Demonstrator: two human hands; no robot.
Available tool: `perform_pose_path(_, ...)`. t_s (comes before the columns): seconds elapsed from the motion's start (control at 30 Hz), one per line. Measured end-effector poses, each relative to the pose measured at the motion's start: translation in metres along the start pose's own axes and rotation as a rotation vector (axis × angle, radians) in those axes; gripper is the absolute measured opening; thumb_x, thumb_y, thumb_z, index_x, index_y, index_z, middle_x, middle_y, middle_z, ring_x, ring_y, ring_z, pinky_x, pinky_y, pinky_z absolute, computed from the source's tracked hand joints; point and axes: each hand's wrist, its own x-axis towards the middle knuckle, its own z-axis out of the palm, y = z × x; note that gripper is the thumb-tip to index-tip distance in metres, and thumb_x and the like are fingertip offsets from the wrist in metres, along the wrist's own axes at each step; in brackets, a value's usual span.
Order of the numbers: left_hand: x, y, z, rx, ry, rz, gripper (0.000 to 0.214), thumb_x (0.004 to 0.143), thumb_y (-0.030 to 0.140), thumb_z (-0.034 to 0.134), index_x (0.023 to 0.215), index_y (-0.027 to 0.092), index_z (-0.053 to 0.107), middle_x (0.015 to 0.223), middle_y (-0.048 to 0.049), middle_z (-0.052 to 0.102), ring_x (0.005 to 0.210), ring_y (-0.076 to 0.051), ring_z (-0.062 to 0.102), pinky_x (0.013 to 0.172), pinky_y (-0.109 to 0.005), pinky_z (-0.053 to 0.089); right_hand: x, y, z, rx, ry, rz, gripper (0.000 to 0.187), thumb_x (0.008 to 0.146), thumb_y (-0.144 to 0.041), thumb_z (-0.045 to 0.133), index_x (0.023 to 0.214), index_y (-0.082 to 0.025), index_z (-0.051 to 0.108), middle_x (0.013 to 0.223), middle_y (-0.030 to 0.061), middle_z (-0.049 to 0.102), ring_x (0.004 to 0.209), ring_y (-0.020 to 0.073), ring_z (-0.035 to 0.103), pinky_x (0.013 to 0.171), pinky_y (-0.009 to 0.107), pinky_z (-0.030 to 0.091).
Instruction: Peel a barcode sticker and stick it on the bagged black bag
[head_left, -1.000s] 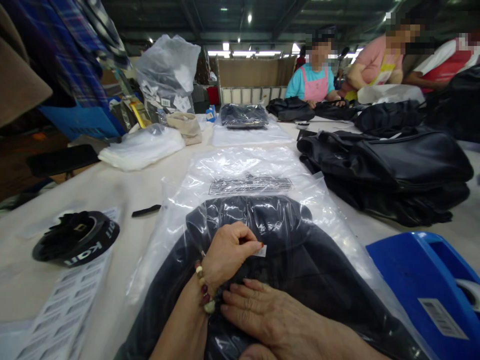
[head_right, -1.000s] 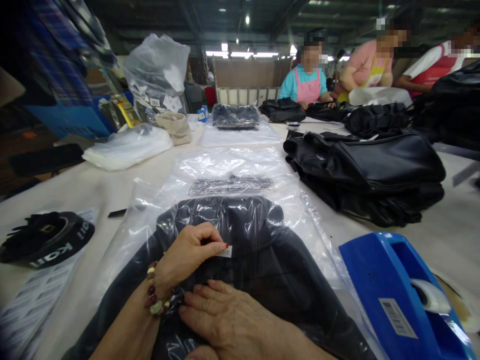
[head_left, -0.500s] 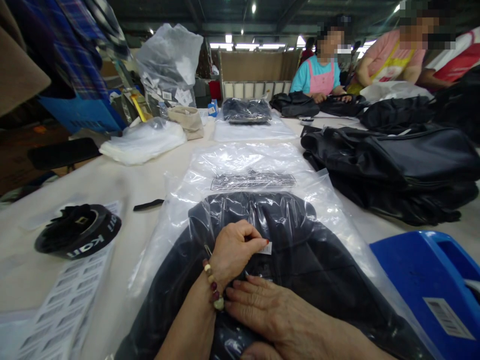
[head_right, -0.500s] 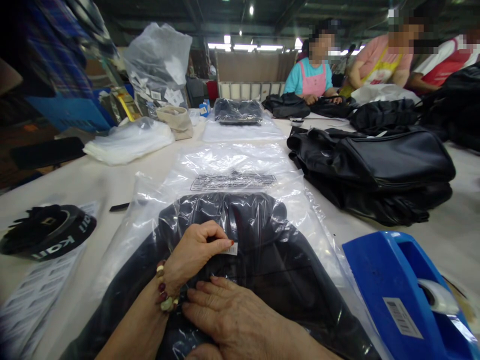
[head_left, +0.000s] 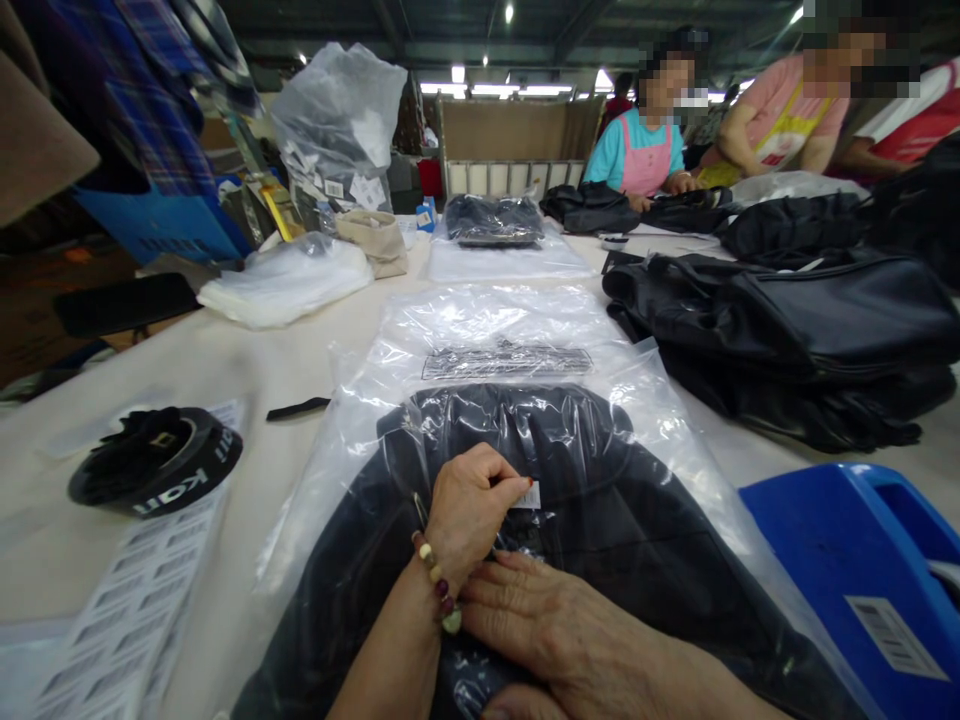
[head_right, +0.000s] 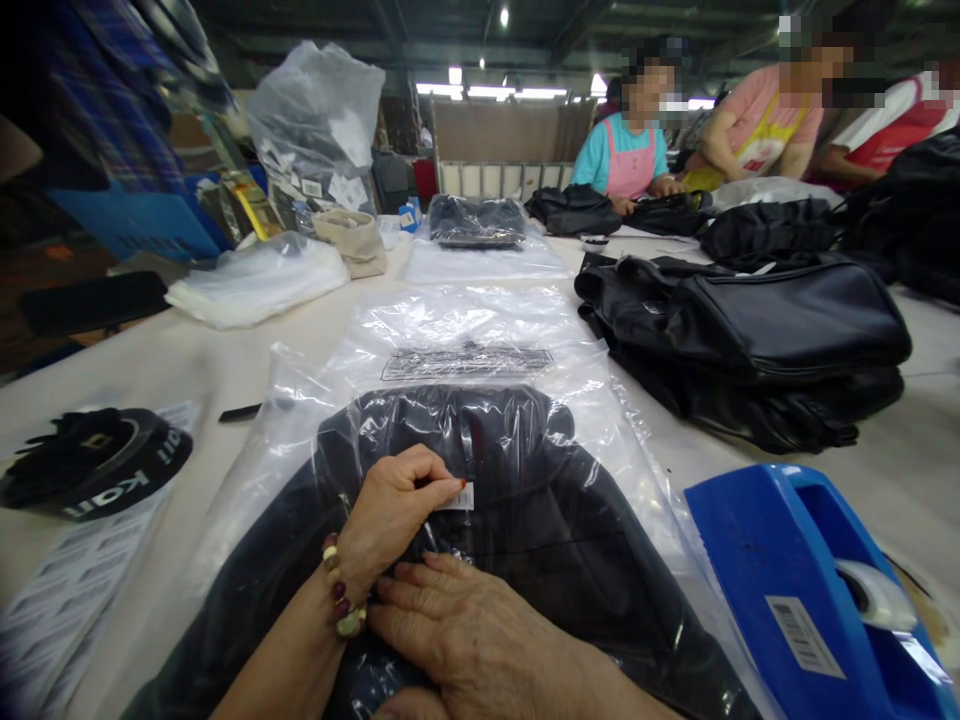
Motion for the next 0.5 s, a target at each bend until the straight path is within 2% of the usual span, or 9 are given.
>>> perform_pose_path(0.33,0.0001,-0.0024,0.0035,-0.023,0.045,0.011,0.021,0.068,0.020,0.061,0.048,0.019,0.056,0.059,0.0045,0.051,0.058,-0.010,0.048,0.059,-0.025,0.035,0.0023,-0.0051,-0.0052,0.001,-0.047,0.024,0.052,0.087,-0.036,0.056,0.132,-0.011,0.045,0.136,0.0132,0.046,0.130,0.0198,0.036,0.114,0.031,0.018)
perform_pose_path(0.5,-0.0005,0.0004,0.0003,-0.144,0.040,-0.001,0.019,0.066,0.026,0.062,0.050,0.019,0.058,0.058,0.0035,0.054,0.059,-0.011,0.050,0.058,-0.025,0.037,-0.0002,0.0009,0.0009,0.009,0.009,0.019,0.054,0.089,-0.042,0.051,0.137,-0.019,0.039,0.139,0.0110,0.043,0.130,0.0214,0.037,0.113,0.038,0.022)
